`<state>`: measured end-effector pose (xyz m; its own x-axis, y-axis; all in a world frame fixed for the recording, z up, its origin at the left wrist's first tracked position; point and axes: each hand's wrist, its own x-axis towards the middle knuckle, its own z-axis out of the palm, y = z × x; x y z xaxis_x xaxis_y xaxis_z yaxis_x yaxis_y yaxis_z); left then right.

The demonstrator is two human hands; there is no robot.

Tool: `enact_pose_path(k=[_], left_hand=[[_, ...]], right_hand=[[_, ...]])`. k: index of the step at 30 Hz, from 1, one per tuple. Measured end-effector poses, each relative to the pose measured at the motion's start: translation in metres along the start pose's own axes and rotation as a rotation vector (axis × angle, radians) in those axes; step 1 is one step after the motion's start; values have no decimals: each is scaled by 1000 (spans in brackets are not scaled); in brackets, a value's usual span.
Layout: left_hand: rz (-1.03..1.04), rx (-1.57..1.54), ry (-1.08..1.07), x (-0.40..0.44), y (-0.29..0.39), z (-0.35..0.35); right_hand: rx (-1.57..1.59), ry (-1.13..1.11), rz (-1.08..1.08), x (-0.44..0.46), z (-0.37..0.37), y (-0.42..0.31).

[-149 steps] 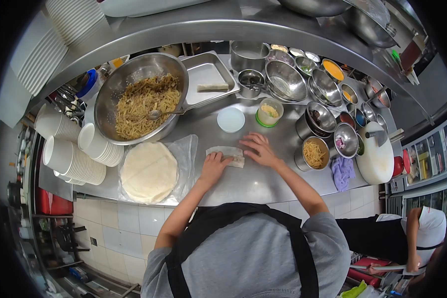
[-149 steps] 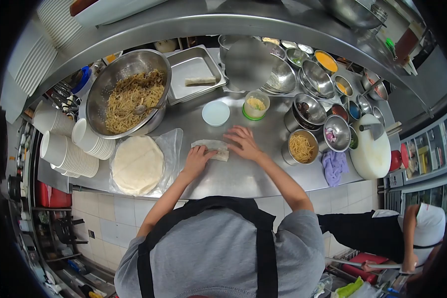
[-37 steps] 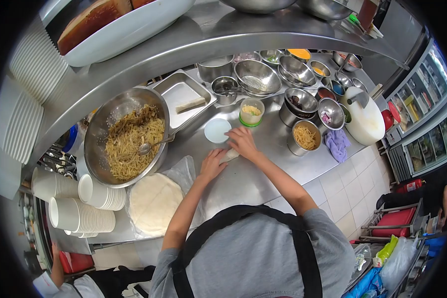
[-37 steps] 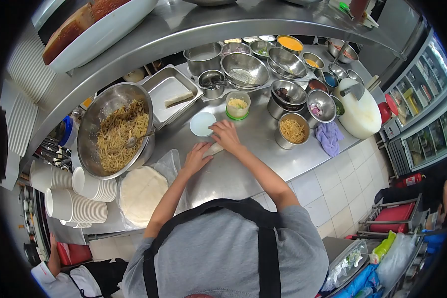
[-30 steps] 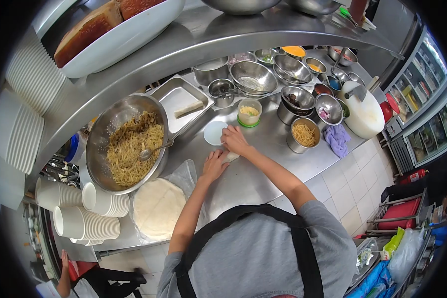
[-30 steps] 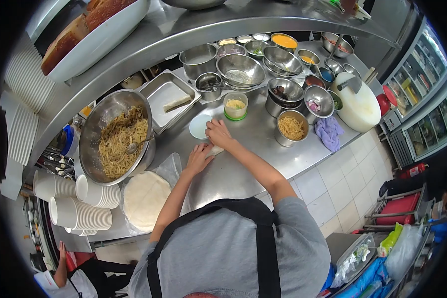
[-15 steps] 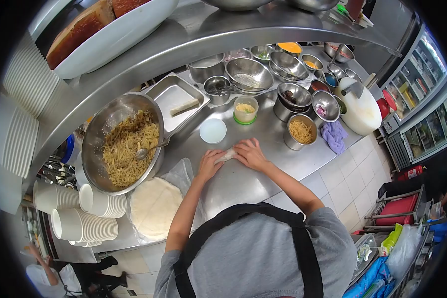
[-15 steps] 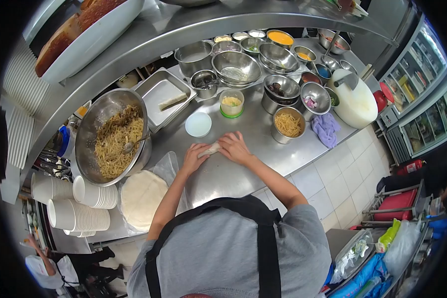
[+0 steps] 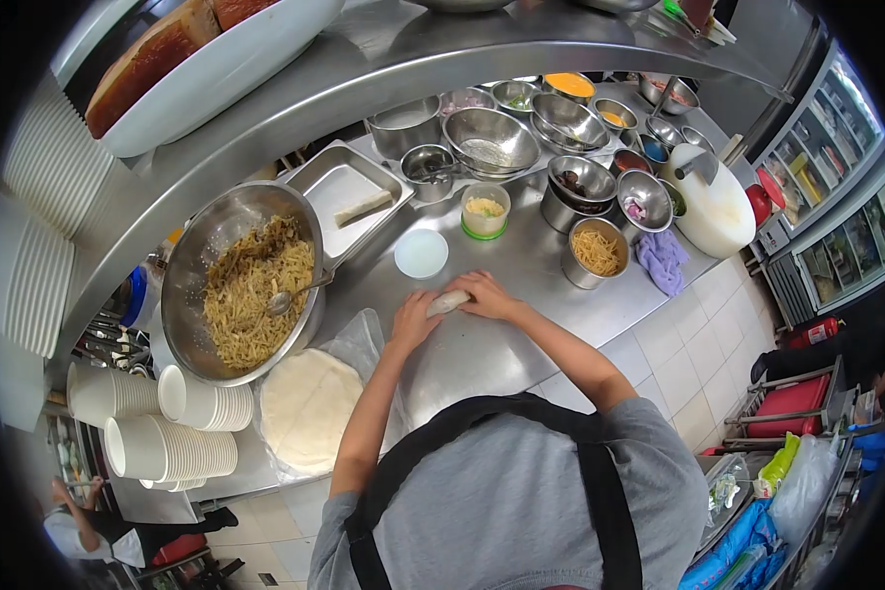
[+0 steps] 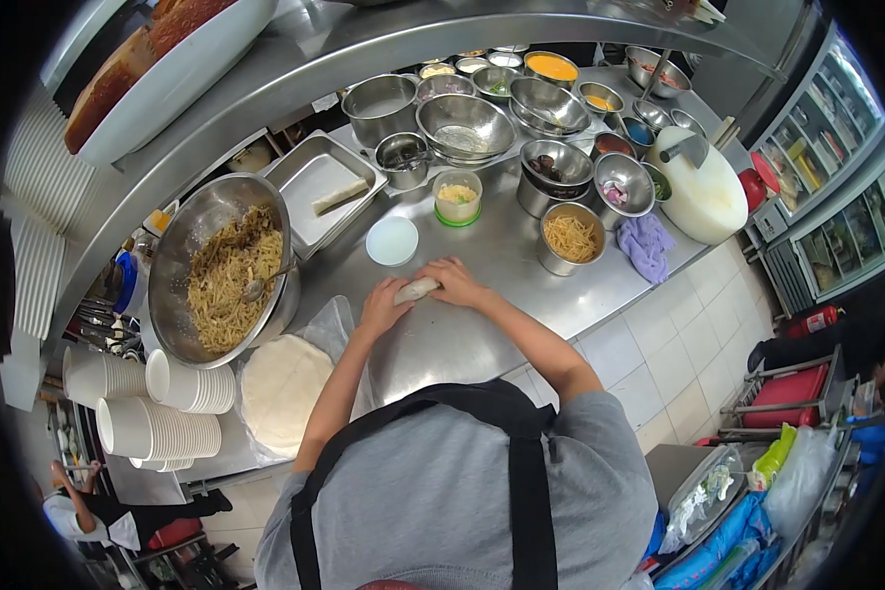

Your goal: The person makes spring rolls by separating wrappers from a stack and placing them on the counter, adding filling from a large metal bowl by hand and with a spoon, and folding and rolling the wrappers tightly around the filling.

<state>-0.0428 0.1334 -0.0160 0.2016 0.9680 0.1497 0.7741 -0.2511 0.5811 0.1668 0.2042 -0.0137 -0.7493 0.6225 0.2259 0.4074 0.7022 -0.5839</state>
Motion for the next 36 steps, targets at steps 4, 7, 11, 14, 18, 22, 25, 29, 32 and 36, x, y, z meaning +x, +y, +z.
enact_pose_path(k=[4,7,11,14,18,22,25,29,32,36], left_hand=[[-136,-401,-201,6,-7,-17],[-242,-845,-366,-2,3,-35],[-248,-993,-271,-17,36,-43],[-256,-1017,-198,-20,47,-41],[-473,-1383,-177,-19,50,-43],[-463,-1524,-50,15,30,-69],[-438,-1479,70,67,12,-103],[-381,-1219,336,138,-34,-125],[-369,-763,477,177,-104,-120],[-165,68,453,203,-159,-100]], right_hand=[[509,-80,88,15,-17,1],[709,-116,144,19,-46,-23],[715,-87,170,24,-53,-33],[631,-47,282,26,-59,-42],[802,244,391,23,-60,-49],[900,416,443,1,-69,-46],[913,419,499,-24,-73,-53],[963,532,566,-58,-68,-50],[997,626,660,-87,-70,-47],[982,710,780,-126,-76,-38]])
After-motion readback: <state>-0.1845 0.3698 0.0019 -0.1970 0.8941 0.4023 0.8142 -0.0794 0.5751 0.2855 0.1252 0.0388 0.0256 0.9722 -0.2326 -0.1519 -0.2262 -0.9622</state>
